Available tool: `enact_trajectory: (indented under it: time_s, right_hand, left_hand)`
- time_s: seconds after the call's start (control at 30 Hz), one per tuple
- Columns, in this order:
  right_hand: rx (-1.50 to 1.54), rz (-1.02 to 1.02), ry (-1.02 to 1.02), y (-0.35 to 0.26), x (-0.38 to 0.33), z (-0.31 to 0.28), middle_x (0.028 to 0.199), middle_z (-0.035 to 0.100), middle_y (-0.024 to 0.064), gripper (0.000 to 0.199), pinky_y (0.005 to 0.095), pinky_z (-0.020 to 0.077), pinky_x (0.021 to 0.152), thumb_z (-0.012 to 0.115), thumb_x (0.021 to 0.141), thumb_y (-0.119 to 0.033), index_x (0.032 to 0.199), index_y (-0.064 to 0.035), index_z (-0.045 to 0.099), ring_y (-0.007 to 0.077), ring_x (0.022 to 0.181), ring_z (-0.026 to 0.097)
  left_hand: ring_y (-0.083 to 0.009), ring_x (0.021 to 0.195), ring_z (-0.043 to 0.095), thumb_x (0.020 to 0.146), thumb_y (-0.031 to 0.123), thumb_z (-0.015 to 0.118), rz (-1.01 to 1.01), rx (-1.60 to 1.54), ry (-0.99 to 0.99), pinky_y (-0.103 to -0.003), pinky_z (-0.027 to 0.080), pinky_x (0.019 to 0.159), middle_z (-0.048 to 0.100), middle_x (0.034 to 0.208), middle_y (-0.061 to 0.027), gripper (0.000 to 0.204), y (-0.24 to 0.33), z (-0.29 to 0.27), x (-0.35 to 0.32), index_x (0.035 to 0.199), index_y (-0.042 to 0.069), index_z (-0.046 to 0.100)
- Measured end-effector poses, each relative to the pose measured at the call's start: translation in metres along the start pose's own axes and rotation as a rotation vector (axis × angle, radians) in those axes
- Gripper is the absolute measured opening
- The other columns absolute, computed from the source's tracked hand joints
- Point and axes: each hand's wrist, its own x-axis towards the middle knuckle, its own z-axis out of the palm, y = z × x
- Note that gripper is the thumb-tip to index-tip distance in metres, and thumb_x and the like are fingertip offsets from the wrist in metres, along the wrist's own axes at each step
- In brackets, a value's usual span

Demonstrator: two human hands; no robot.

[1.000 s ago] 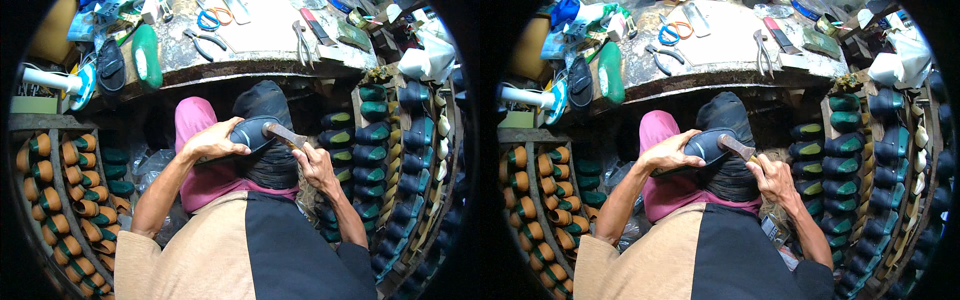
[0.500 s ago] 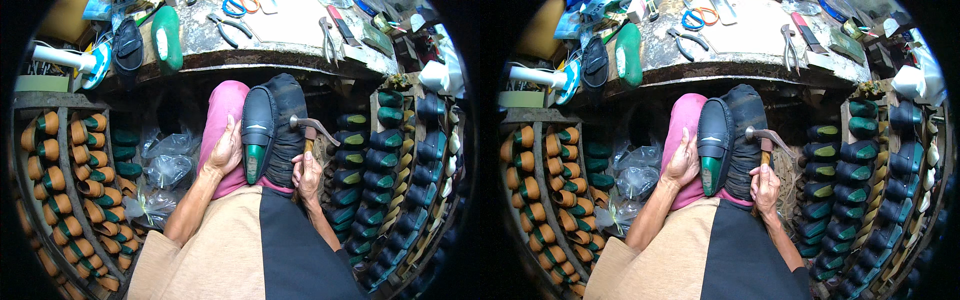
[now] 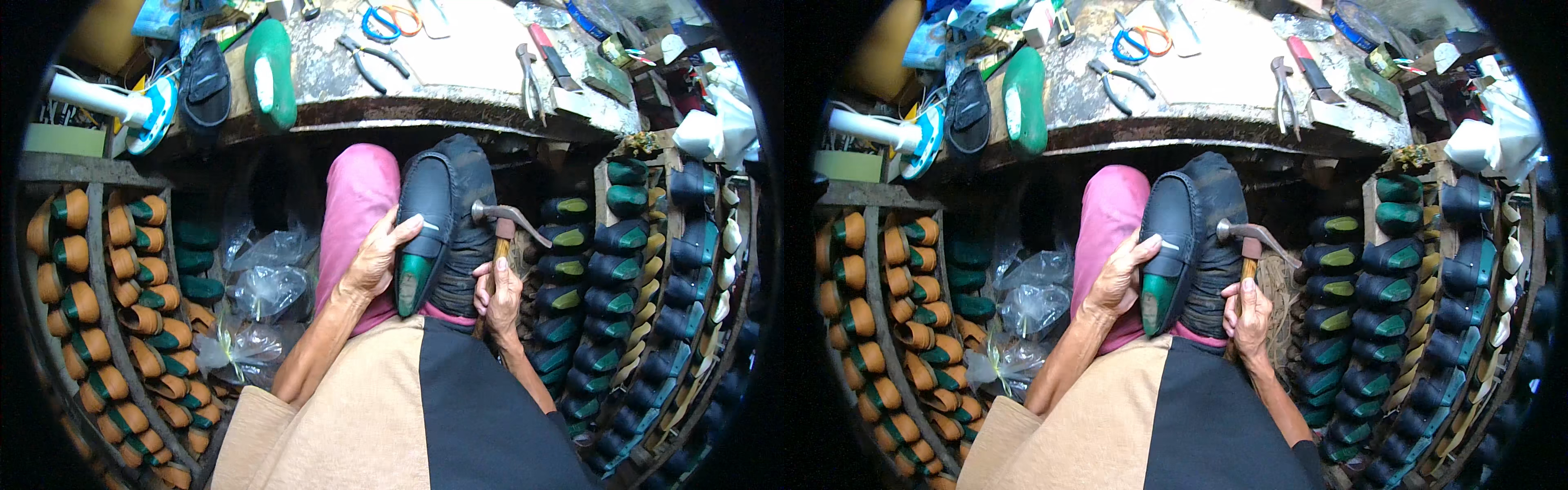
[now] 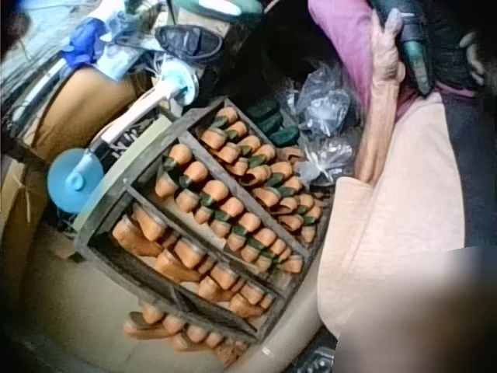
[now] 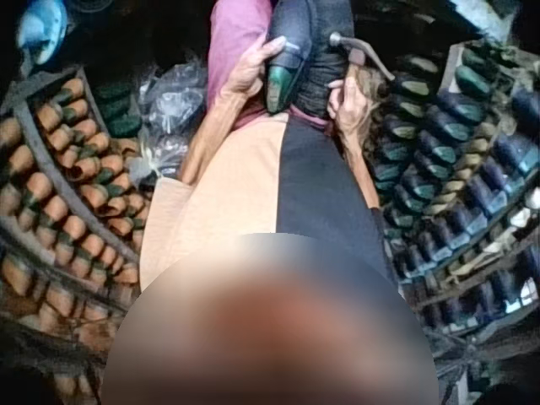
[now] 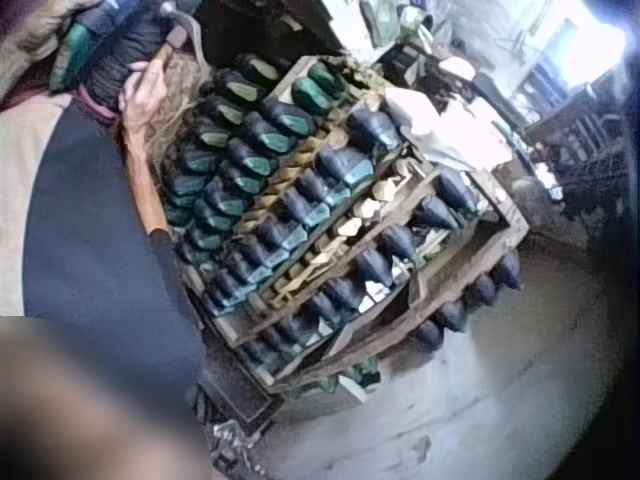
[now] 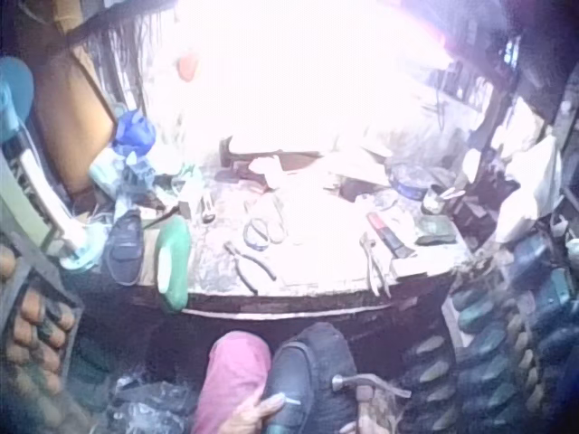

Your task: The person uses a hammer and pliers to attach and secure a new sole onto a black slip-on shoe. They repeatedly tap the sole with the hammer and use pliers to adjust the edges, ensuring the sole is firmly attached.

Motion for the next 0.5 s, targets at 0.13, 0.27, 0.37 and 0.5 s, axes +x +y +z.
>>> enact_trajectory:
  time_s: [0.13, 0.27, 0.37, 0.5]
  right_hand:
    - [0.01, -0.038, 0.048, -0.005, 0.0, -0.001, 0.059, 0.046, 0.0019, 0.064, 0.0279, 0.0335, 0.039, 0.042, 0.127, -0.051, 0.108, 0.0049, 0.067, 0.0097, 0.042, 0.037]
    - [-0.102, -0.049, 0.035, -0.035, 0.001, 0.002, 0.06, 0.046, 0.0011, 0.06, 0.0275, 0.0343, 0.04, 0.044, 0.127, -0.048, 0.109, 0.0039, 0.067, 0.0091, 0.043, 0.039]
    - [-0.26, -0.126, -0.066, -0.077, 0.006, -0.002, 0.06, 0.047, -0.0013, 0.056, 0.0269, 0.0338, 0.041, 0.046, 0.127, -0.045, 0.11, 0.0045, 0.067, 0.0078, 0.045, 0.04]
    - [-0.547, -0.369, -0.148, -0.138, 0.006, -0.013, 0.064, 0.048, -0.0057, 0.049, 0.0253, 0.03, 0.05, 0.053, 0.126, -0.042, 0.113, 0.0025, 0.07, 0.0032, 0.054, 0.041]
  left_hand:
    - [-0.0196, 0.149, 0.062, 0.114, 0.024, 0.07, 0.076, -0.055, -0.262, -0.036, 0.049, 0.126, 0.061, 0.167, -0.0163, 0.078, 0.022, 0.007, 0.018, 0.179, -0.002, 0.034]
    - [-0.0271, 0.16, 0.052, 0.102, 0.043, 0.088, 0.255, 0.856, 0.001, -0.042, 0.038, 0.135, 0.058, 0.172, -0.0137, 0.089, 0.026, 0.021, 0.025, 0.175, 0.009, 0.051]
    - [-0.0428, 0.142, 0.066, 0.081, 0.067, 0.098, 0.38, 1.357, 0.189, -0.053, 0.054, 0.119, 0.065, 0.156, -0.0204, 0.125, 0.006, 0.039, 0.023, 0.178, 0.009, 0.043]
    - [-0.0443, 0.138, 0.069, 0.085, 0.057, 0.096, 0.498, 1.512, 0.299, -0.053, 0.057, 0.114, 0.066, 0.153, -0.0205, 0.118, -0.012, 0.047, 0.031, 0.178, 0.012, 0.04]
